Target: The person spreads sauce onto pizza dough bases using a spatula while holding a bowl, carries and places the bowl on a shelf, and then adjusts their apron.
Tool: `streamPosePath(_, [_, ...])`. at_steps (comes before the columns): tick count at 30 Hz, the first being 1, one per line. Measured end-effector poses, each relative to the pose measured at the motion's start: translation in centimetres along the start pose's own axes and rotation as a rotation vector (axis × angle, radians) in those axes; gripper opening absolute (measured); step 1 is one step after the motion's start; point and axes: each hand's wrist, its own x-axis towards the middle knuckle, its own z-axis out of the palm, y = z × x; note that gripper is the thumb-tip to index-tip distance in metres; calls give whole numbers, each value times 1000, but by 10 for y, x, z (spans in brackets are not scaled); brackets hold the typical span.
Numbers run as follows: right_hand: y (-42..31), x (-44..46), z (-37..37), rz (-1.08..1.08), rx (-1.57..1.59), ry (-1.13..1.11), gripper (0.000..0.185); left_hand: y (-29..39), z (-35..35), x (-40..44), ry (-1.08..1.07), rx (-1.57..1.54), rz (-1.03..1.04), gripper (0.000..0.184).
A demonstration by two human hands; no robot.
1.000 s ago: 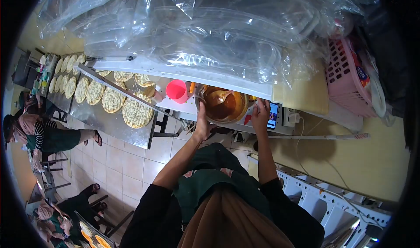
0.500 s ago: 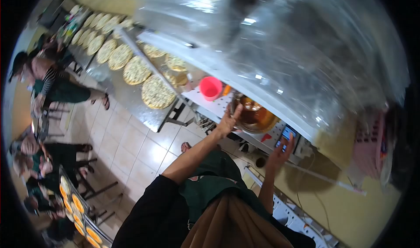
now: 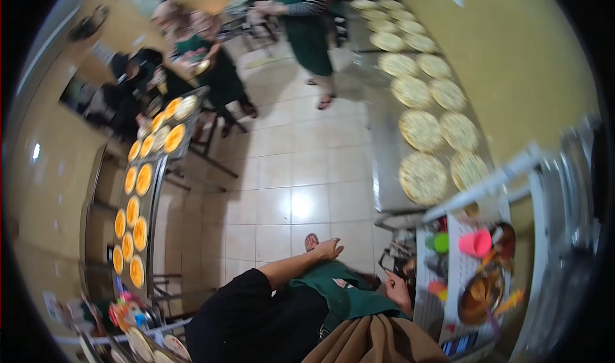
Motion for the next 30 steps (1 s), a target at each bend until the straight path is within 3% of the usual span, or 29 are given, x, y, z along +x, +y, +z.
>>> streamPosePath(2, [-28, 31, 21, -179, 28, 91, 35, -163, 55, 49, 39, 179, 36, 69])
streamPosePath(3, [-32, 54, 33, -188, 47, 92, 34, -193, 43, 43, 61, 268, 51, 70])
streamPosePath(5, [-33, 106, 63, -231, 38, 82, 33, -222, -1, -8, -219, -245, -339, 71])
streamPosePath(7, [-52, 154, 81, -303, -27, 55, 33, -273, -12, -38, -436, -528, -424, 73])
streamPosePath(9, [-101, 184, 103, -240, -83, -36, 34, -307, -17, -56, -511, -722, -426, 75])
streamPosePath(13, [-167, 228, 165, -303, -141, -181, 33, -334, -47, -81, -49, -907, -528, 68])
streamPosePath(17, [-221, 272, 206, -378, -135, -365, 36, -296, -110, -86, 62, -985, -543, 50])
streamPosePath(19, [-250, 288, 215, -356, -175, -461, 37, -295, -126, -65, 129, -841, -567, 48])
streamPosePath(20, [-265, 297, 220, -345, -202, -521, 37, -285, -135, -64, 236, -861, -550, 53])
streamPosePath(21, [-277, 307, 226, -326, -251, -565, 38, -276, -157, -67, 198, -895, -525, 61])
streamPosePath(23, [-307, 328, 235, -289, -343, -641, 39, -327, -133, -2, 317, -1119, -680, 67])
streamPosePath(24, [-318, 344, 241, -320, -365, -675, 41, -282, -200, -35, 351, -1138, -721, 66])
streamPosePath(26, [-336, 381, 250, -378, -392, -721, 44, -297, -226, 0, 546, -1168, -725, 56])
streamPosePath(27, [-341, 408, 258, -334, -307, -746, 55, -301, -241, 14, 642, -1176, -720, 51])
streamPosePath(29, [-360, 461, 273, -730, -389, -622, 65, -303, -276, 39, 793, -1056, -519, 46])
streamPosePath(30, [-369, 478, 279, -918, -409, -549, 71, -295, -294, 50, 903, -850, -527, 42])
